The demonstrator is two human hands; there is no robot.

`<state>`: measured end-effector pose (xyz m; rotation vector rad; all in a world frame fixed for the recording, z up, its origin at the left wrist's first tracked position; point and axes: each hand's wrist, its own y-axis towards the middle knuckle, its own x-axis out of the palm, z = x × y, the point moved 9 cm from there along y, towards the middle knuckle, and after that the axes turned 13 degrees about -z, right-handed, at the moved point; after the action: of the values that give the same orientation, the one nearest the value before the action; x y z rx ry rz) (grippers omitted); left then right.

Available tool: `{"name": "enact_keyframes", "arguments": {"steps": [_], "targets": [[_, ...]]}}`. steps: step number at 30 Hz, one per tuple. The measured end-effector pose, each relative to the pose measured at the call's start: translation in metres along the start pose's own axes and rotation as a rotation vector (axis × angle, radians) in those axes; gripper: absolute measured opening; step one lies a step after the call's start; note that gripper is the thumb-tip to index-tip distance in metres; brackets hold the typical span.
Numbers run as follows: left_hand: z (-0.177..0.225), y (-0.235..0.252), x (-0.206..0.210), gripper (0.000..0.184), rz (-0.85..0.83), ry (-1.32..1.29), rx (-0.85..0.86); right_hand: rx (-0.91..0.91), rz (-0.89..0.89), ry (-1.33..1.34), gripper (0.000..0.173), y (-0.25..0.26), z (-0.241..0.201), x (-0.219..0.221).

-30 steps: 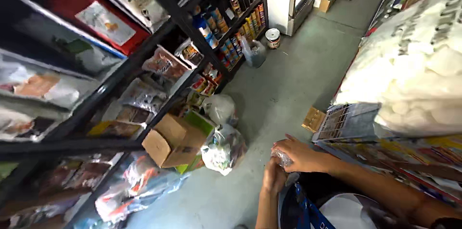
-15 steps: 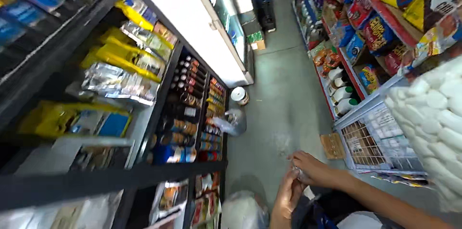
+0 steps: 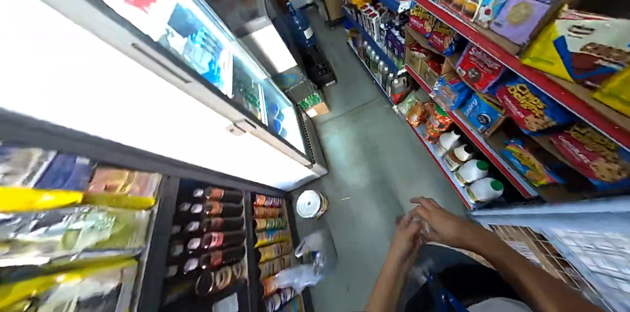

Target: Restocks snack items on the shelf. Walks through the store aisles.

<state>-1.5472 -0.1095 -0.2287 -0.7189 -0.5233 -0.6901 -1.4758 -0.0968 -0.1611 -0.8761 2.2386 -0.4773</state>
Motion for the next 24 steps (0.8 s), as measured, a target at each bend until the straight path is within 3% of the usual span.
{"name": "enact_keyframes", "arguments": {"steps": [2,5,8,12,16,19,22,24], "targets": [[0.060,0.021,-0.021,0.033,0.055,0.078,0.005,0.030,0.013,0.018,0.051,0.035,-0.023,-0.047],[0.137,0.051,-0.068,0.040,0.061,0.170,0.076,-0.223,0.175,0.012,0.054,0.098,-0.039,-0.104],[0.194,0.089,-0.114,0.042,0.108,0.126,0.113,-0.279,0.167,0.017,0.062,0.169,-0.043,-0.152],[0.256,0.163,-0.177,0.038,0.159,-0.022,0.090,-0.204,0.151,0.017,0.095,0.274,-0.034,-0.219],[0.333,0.249,-0.229,0.032,0.132,0.028,0.019,-0.098,0.122,-0.022,0.101,0.370,-0.030,-0.291],[0.400,0.321,-0.245,0.041,0.087,0.166,-0.068,-0.071,0.064,0.034,0.111,0.419,-0.021,-0.365],[0.465,0.395,-0.264,0.037,0.007,0.310,-0.061,-0.023,0.128,0.295,0.108,0.443,0.003,-0.470],[0.503,0.447,-0.290,0.037,0.012,0.345,-0.047,0.114,0.265,0.378,0.090,0.455,0.046,-0.548]]}}
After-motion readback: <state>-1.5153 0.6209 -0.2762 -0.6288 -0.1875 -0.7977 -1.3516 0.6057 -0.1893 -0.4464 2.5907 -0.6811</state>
